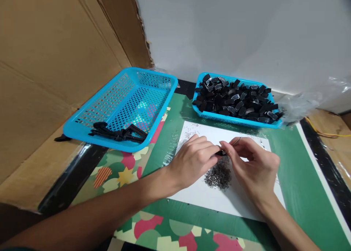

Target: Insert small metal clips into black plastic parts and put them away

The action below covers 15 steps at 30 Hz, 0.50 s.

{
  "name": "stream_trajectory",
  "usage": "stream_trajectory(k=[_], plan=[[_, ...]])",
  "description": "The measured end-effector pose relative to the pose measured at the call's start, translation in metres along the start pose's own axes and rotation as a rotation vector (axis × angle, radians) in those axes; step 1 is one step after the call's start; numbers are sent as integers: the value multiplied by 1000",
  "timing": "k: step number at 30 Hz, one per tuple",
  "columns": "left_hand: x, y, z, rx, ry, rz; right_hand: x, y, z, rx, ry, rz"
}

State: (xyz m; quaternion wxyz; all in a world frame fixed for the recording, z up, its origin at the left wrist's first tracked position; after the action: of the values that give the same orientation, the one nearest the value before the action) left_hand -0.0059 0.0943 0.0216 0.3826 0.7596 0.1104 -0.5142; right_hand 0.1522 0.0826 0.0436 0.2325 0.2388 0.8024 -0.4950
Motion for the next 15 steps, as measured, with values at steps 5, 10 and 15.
stream_trajectory(k=[5, 10, 15], plan=[[-5, -3, 2, -32, 88, 85, -17, 14, -3, 135, 182, -264], [-15, -3, 3, -87, 178, 138, -43, 39, -8, 227, 267, -324], [-19, -4, 3, -147, 191, 156, -41, 52, -14, 206, -48, -35]])
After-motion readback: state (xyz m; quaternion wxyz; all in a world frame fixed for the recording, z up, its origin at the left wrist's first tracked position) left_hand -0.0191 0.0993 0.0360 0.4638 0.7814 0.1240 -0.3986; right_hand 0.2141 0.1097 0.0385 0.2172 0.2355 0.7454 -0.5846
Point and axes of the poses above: each hand's wrist, its own z-axis away from the middle knuckle, its own x-axis out of the palm, y = z × x, the point moved 5 cm from there along -z, towards the middle knuckle, and after that the axes turned 11 degrees about -y, right-handed, at the moved point
